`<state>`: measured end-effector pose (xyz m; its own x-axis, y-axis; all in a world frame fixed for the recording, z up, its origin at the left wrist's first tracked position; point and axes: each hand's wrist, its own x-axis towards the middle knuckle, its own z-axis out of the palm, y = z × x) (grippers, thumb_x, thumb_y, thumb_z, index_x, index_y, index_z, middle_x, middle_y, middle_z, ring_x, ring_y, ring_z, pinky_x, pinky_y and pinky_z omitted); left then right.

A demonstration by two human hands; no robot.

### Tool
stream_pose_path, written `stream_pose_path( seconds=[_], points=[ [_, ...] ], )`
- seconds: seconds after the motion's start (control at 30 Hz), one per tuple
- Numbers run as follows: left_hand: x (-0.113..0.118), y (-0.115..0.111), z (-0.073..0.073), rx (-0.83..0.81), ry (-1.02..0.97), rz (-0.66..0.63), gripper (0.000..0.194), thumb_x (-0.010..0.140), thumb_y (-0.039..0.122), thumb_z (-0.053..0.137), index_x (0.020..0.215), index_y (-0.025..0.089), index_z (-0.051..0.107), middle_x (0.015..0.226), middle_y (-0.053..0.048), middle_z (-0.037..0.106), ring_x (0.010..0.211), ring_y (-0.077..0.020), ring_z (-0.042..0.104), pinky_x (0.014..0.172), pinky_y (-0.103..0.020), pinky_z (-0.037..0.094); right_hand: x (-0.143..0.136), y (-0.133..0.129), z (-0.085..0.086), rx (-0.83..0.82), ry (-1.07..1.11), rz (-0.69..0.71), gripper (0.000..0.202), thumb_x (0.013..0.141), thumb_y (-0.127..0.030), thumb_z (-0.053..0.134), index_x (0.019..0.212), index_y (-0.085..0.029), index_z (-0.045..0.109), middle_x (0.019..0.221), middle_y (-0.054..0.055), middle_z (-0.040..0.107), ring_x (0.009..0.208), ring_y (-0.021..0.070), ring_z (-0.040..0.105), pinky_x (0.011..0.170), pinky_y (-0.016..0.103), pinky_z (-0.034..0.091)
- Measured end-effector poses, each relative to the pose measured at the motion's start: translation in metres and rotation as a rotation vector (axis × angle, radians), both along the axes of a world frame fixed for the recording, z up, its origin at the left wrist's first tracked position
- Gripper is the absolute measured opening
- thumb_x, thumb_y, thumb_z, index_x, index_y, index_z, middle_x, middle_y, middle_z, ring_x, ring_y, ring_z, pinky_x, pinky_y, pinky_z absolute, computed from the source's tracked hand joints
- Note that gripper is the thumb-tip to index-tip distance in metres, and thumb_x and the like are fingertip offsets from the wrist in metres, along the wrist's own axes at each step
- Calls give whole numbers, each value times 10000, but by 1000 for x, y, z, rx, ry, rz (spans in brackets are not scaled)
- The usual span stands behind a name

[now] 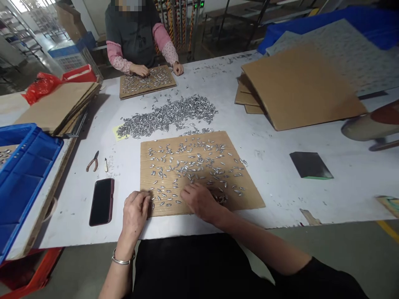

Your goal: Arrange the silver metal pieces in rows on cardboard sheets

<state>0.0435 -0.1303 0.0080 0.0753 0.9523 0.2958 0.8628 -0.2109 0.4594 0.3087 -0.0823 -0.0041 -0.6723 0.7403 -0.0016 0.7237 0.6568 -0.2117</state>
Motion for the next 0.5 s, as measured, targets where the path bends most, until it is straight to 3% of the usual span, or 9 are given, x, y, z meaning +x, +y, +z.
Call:
stream_pose_path(
  seconds=[0.17, 0.33, 0.5],
  points=[
    [-2, 0, 1, 22, -14, 2, 182, 996, 279, 535, 1002, 203, 700, 882, -45, 680, 810, -192, 652, 755, -330, 520, 2, -5, 4, -31, -18, 72, 182, 923, -81, 519, 875, -159, 675, 877, 93, 655, 818, 204, 530, 745, 333, 313],
    [-4, 1, 0, 34, -25, 31, 192, 998, 276, 524, 1011, 209, 704, 878, -47, 680, 798, -192, 652, 744, -331, 520, -10, 23, 7, -27, -22, 11, 173, 964, -140, 507, 913, -164, 670, 964, 96, 667, 826, 193, 547, 749, 307, 324],
    [-7, -5, -4, 20, -24, 43, 204, 1004, 277, 509, 1029, 208, 699, 875, -51, 675, 804, -196, 650, 764, -344, 529, -25, 39, 3, -24, -63, 39, 200, 960, -124, 484, 875, -141, 664, 939, 124, 667, 847, 222, 568, 730, 312, 346]
  ],
)
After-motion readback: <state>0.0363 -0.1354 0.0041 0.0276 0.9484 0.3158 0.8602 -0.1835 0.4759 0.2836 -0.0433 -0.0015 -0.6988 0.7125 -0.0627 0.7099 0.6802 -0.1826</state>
